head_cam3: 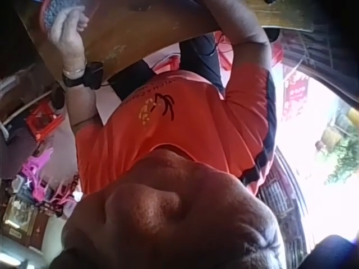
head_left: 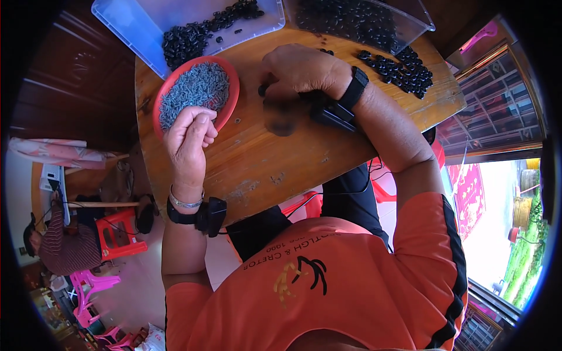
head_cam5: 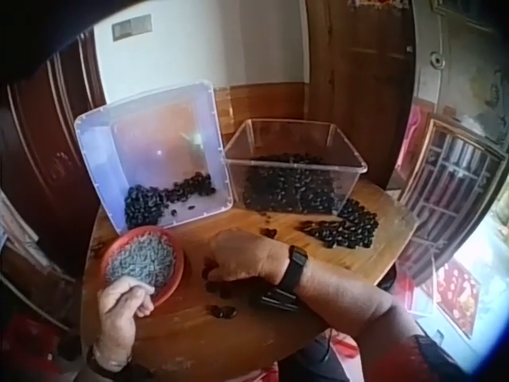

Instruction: Inspecting and sorting small black components from a pile into a red bowl and plastic containers.

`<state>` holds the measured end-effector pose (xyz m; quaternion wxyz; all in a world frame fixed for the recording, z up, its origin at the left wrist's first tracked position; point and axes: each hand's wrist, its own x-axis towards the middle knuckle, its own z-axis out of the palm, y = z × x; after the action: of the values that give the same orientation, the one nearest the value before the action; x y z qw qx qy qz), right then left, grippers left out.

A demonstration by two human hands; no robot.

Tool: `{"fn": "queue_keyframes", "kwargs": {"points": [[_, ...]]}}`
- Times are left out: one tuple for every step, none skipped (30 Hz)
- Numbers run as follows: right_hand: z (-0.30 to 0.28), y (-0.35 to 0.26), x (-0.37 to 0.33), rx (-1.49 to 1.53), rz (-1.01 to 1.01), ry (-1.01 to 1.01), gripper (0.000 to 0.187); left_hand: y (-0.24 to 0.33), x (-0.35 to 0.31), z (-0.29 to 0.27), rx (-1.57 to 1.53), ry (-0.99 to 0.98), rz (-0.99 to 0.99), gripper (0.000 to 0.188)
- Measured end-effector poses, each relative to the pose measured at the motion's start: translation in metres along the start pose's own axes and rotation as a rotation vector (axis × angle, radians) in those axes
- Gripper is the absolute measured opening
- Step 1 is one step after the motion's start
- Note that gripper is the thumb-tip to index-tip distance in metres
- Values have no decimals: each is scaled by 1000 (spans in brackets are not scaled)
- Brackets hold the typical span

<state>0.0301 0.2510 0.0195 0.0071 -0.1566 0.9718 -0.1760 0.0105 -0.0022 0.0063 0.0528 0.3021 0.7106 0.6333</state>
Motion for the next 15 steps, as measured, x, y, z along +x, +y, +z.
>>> {"fn": "queue_keyframes", "kwargs": {"points": [[2, -1, 0, 0, 1, -2, 19, 0, 1, 1, -2, -1, -1, 16], [4, -2, 2, -18, 0, 9, 20, 1, 1, 1, 5, -3, 4, 16], [6, -4, 3, -36, -1, 19, 21, 3, 1, 1, 11, -5, 10, 16], [6, -7, 3, -33, -3, 16, 21, 3, 1, 1, 12, -3, 6, 16], [5, -10, 4, -11, 22, 9, 21, 4, 0, 1, 16, -1, 0, 16], [5, -12, 4, 11, 48, 3, 21, 4, 0, 0, 21, 0, -6, 16], [6, -12, 6, 12, 45, 0, 21, 4, -1, -1, 22, 4, -9, 16], [7, -11, 5, 12, 30, 8, 20, 5, 0, 0, 17, -8, -8, 17], [7, -9, 4, 11, 16, 16, 18, 5, 0, 1, 13, -20, -7, 17], [6, -8, 3, 9, 18, 16, 18, 5, 0, 2, 11, -22, -6, 17], [6, -8, 4, 37, 23, -7, 18, 4, 0, 1, 13, -26, -4, 17], [7, -7, 5, 66, 28, -30, 18, 4, 0, 1, 16, -30, -3, 16], [7, -5, 6, 67, 27, -29, 18, 4, 0, 1, 18, -30, -3, 16], [5, -3, 6, 99, 36, -53, 18, 4, -1, 1, 17, -26, -3, 17], [4, 0, 6, 131, 44, -77, 18, 4, 0, 1, 16, -22, -3, 17]]}}
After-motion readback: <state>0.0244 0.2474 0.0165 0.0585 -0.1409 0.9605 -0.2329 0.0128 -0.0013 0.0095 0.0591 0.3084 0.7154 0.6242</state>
